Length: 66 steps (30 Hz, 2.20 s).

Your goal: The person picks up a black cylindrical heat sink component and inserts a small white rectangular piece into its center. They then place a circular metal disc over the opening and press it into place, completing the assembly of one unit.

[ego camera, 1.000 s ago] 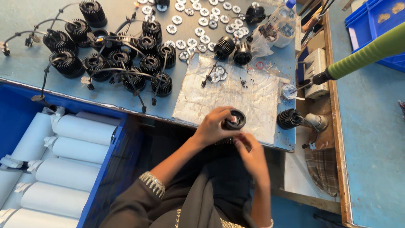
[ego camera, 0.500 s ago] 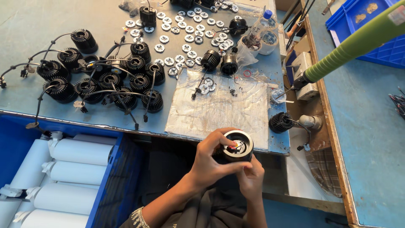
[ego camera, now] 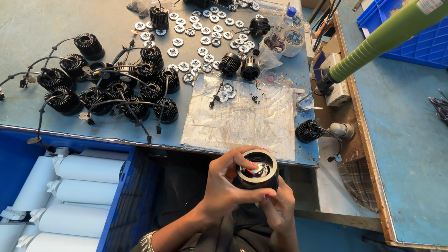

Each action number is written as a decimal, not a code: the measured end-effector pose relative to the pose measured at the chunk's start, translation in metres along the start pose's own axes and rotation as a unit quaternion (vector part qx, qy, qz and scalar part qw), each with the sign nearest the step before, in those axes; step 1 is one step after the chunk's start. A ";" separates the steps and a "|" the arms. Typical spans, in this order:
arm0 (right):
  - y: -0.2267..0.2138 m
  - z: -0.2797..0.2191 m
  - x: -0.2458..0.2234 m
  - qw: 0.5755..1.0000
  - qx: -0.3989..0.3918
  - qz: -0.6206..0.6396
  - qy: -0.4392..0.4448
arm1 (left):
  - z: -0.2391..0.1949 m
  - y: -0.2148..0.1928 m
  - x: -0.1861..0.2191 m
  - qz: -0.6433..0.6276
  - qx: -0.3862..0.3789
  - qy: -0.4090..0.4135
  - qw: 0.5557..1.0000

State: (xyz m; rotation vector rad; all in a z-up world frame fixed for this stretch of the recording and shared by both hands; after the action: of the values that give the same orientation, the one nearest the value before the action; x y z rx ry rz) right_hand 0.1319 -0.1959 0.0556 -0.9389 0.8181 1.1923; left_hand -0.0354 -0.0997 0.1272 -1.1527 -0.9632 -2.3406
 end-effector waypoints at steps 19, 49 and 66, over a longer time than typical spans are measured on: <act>-0.010 -0.003 0.031 0.989 0.026 -0.121 -0.077 | 0.006 -0.007 0.009 0.197 -0.064 0.137 0.969; 0.006 0.065 0.024 0.960 0.011 -0.276 0.046 | 0.013 -0.106 -0.117 0.372 -0.115 0.081 0.918; -0.007 0.075 0.029 0.928 -0.144 -0.341 0.036 | 0.010 -0.104 -0.121 0.390 -0.090 0.093 0.912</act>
State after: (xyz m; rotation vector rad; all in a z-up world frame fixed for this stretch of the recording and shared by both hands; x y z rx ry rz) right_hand 0.1473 -0.1165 0.0603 -1.3733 0.3128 0.6710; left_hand -0.0166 -0.0169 -0.0082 -1.0817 -0.1467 -1.8380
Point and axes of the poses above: each hand's wrist, its own z-axis towards the middle knuckle, its own y-axis out of the palm, x = y × z, the point moved 1 cm from there along z, towards the middle knuckle, and after that the axes turned 8 degrees about -x, right-handed, at the moved point
